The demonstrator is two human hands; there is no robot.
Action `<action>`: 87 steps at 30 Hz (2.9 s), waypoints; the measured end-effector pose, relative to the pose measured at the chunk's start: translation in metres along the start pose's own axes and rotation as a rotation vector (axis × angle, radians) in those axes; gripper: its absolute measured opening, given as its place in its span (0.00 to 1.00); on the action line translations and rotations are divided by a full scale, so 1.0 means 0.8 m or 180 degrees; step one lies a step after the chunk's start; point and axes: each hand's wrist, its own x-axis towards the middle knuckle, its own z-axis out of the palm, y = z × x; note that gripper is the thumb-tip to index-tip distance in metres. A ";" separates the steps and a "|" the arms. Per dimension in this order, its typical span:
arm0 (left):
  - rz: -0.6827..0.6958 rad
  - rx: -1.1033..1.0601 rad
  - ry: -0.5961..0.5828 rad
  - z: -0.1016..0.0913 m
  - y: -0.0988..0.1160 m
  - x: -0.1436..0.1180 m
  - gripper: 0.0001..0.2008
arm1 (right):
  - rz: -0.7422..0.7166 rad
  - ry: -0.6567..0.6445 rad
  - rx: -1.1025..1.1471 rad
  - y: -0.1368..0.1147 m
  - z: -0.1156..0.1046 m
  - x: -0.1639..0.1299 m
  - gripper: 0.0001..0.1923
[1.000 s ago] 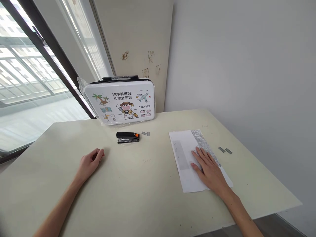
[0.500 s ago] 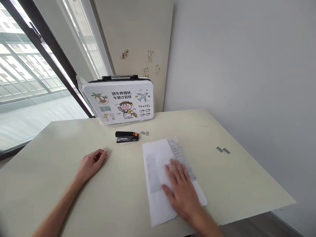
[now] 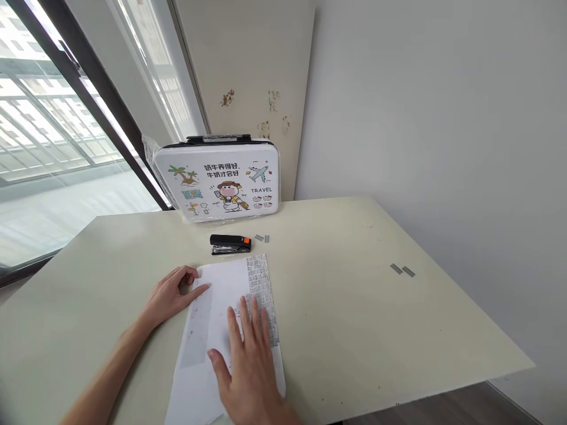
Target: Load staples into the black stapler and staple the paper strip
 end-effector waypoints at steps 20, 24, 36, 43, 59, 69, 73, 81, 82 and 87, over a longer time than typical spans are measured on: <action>-0.0888 0.0225 0.0115 0.000 0.001 0.002 0.08 | 0.1024 0.0452 0.0769 0.246 -0.154 0.090 0.24; -0.0908 0.0277 0.0095 -0.001 0.003 0.002 0.08 | 0.1063 0.0457 0.0856 0.245 -0.156 0.091 0.24; -0.0863 0.0277 0.0099 -0.001 0.004 0.002 0.08 | 0.1046 0.0442 0.0853 0.244 -0.158 0.091 0.26; -0.0842 0.0256 0.0101 -0.001 0.005 0.002 0.08 | 0.1039 0.0406 0.0832 0.247 -0.157 0.090 0.25; -0.0860 0.0257 0.0075 -0.001 0.005 0.001 0.09 | 0.0805 0.0458 0.0524 0.240 -0.153 0.097 0.27; -0.0815 0.0225 0.0086 -0.002 0.004 -0.001 0.09 | -0.0557 0.0080 0.0110 0.116 -0.041 0.249 0.22; -0.0807 0.0217 0.0086 -0.003 0.005 -0.002 0.09 | -0.0743 -0.0115 -0.0098 0.088 -0.013 0.287 0.13; -0.0805 0.0196 0.0083 -0.003 0.007 -0.001 0.10 | -0.0504 0.0148 0.0010 0.125 -0.104 0.209 0.15; -0.0806 0.0192 0.0079 -0.004 0.007 -0.001 0.10 | -0.0481 0.0132 0.0047 0.133 -0.123 0.189 0.15; -0.0816 0.0185 0.0023 -0.007 0.012 0.000 0.14 | 0.0009 -0.0253 0.0266 0.168 -0.184 0.092 0.16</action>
